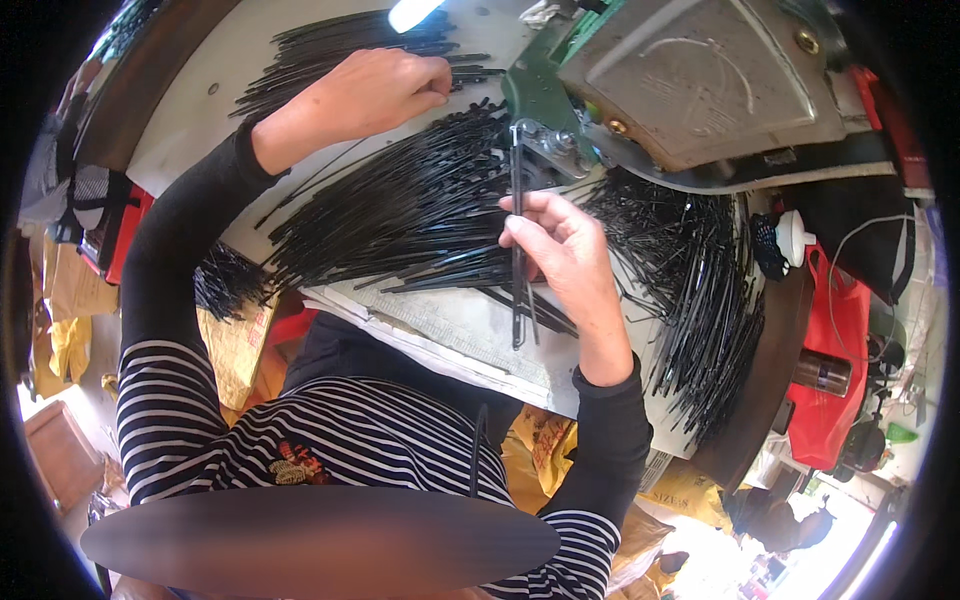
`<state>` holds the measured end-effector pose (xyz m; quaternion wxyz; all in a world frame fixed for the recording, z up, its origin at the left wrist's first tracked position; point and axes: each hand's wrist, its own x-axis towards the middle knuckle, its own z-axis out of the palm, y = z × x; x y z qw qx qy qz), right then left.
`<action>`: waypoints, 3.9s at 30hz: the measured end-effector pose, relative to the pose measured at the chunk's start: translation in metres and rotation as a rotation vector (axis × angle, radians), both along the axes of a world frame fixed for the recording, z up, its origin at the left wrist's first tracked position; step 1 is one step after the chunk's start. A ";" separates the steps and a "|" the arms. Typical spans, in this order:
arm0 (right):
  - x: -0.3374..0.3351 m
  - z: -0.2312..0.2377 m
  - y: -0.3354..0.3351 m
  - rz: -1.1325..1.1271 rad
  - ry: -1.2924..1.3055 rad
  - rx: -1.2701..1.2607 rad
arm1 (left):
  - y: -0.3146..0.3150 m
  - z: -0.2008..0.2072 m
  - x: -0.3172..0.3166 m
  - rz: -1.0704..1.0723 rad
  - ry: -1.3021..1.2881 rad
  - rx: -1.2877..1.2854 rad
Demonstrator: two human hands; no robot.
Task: The person inserts black plastic rods into an assembly machine by hand to finish them.
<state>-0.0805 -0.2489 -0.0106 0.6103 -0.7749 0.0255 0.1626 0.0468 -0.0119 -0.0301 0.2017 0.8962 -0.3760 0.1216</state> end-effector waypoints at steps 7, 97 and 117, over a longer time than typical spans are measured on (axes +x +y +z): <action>-0.004 -0.001 0.004 -0.037 0.051 0.117 | -0.044 0.011 -0.012 -0.141 0.601 -0.494; 0.011 -0.007 -0.002 -0.245 -0.097 0.446 | -0.078 0.015 -0.025 -0.325 1.199 -0.665; 0.018 -0.009 -0.002 -0.232 -0.102 0.442 | -0.081 0.013 -0.028 -0.292 1.089 -0.645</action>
